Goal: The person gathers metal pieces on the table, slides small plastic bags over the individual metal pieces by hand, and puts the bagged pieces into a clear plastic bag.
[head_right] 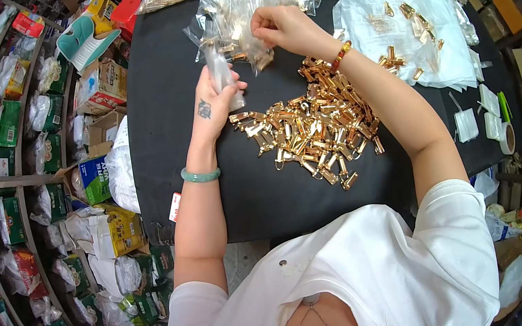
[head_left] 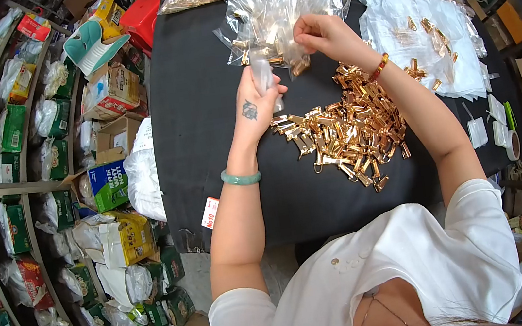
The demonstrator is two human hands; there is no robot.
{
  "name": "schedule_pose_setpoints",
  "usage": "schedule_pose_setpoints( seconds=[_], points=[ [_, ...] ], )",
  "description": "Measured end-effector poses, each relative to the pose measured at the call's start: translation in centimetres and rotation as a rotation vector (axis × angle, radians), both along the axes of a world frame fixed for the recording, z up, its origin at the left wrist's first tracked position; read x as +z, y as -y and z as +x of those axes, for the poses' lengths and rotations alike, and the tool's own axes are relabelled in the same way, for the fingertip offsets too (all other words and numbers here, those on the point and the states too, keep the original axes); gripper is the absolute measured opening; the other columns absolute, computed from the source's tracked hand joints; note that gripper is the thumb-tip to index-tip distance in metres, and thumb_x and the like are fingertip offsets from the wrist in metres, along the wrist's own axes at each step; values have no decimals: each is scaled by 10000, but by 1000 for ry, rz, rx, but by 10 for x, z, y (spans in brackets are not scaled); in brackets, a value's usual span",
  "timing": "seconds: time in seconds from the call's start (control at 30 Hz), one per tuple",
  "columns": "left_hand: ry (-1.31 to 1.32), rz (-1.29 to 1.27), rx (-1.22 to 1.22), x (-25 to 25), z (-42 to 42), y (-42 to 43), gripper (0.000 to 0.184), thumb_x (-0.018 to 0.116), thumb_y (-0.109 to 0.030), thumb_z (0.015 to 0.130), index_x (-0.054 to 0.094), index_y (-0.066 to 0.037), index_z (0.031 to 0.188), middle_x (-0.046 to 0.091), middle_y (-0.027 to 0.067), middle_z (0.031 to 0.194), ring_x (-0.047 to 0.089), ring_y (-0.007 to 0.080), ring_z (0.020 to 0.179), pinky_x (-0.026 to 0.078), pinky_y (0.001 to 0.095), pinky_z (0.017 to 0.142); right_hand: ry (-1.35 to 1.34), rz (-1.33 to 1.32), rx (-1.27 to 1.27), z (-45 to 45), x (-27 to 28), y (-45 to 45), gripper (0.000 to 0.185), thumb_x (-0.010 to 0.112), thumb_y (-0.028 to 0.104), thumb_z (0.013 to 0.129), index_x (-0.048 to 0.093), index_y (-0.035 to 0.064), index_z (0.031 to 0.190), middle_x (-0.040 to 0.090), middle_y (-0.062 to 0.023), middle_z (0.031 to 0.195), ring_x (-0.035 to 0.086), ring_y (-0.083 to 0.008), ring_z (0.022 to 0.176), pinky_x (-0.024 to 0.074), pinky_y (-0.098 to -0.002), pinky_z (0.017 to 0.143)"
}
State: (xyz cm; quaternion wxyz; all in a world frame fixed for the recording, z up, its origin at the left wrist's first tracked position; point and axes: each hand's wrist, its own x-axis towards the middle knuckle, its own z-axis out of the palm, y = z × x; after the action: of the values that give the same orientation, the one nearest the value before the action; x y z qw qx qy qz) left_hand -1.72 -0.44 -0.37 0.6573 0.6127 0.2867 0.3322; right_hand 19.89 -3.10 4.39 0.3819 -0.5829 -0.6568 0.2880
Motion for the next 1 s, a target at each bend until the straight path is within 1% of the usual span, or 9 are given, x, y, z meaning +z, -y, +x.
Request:
schedule_pose_setpoints(
  seconds=[0.1, 0.27, 0.37, 0.5, 0.67, 0.77, 0.9, 0.93, 1.0],
  points=[
    [70, 42, 52, 3, 0, -2, 270, 550, -9, 811, 473, 31, 1067, 628, 125, 951, 629, 157, 792, 506, 282, 717, -51, 108, -97, 6, -6, -14, 129, 569, 117, 888, 526, -2, 865, 558, 9, 714, 539, -54, 633, 477, -200, 609],
    [75, -39, 55, 8, 1, 3, 247, 528, -4, 833, 482, 40, 1072, 649, 136, 920, 635, 153, 772, 510, 277, 699, 67, 63, -196, 11, 8, -2, 194, 619, 163, 856, 498, 19, 806, 537, -1, 665, 542, -70, 616, 463, -239, 570],
    [29, 27, 51, 11, 2, 3, 238, 537, -19, 842, 499, 44, 1068, 658, 128, 874, 637, 149, 782, 511, 276, 696, 446, -20, 106, 16, 6, 8, 258, 657, 201, 820, 476, 26, 766, 540, -37, 618, 562, -113, 587, 446, -299, 536],
    [100, 23, 55, 8, 6, 3, 239, 554, -22, 831, 515, 46, 1057, 661, 119, 877, 637, 141, 767, 508, 270, 697, 614, 32, 121, -4, -17, -10, 276, 669, 266, 794, 527, 29, 805, 605, -89, 668, 608, -213, 613, 467, -324, 563],
    [100, 3, 47, 6, 3, 0, 231, 569, -19, 822, 529, 45, 1040, 659, 99, 871, 634, 133, 757, 505, 263, 693, 544, 291, 13, -19, -44, -47, 253, 643, 219, 821, 507, 14, 761, 582, -86, 617, 568, -193, 548, 422, -326, 510],
    [71, 17, 69, 9, 1, 1, 221, 570, -16, 820, 544, 38, 1033, 655, 77, 862, 629, 127, 755, 503, 261, 694, 112, -8, -79, -32, -22, -43, 258, 611, 266, 832, 561, 18, 779, 613, -124, 663, 621, -271, 639, 463, -384, 581],
    [139, -12, 52, 6, 3, 1, 238, 596, -22, 810, 555, 29, 1039, 649, 64, 851, 620, 112, 753, 499, 256, 698, 4, -71, 13, -35, 5, -23, 236, 578, 256, 852, 573, 25, 803, 613, -127, 672, 616, -291, 646, 462, -394, 580],
    [138, -18, 44, 5, 4, 1, 238, 596, -22, 810, 555, 29, 1039, 649, 64, 851, 620, 112, 753, 499, 256, 698, 2, -77, 4, -34, 4, -17, 236, 578, 256, 852, 573, 25, 803, 613, -127, 672, 616, -291, 646, 462, -394, 580],
    [112, -29, 14, 4, 3, 1, 265, 621, -30, 798, 555, 26, 1049, 649, 62, 854, 617, 107, 751, 495, 251, 700, 350, 139, 125, -35, 2, -6, 217, 591, 237, 851, 562, 29, 796, 591, -115, 666, 572, -260, 585, 447, -349, 557]
  ],
)
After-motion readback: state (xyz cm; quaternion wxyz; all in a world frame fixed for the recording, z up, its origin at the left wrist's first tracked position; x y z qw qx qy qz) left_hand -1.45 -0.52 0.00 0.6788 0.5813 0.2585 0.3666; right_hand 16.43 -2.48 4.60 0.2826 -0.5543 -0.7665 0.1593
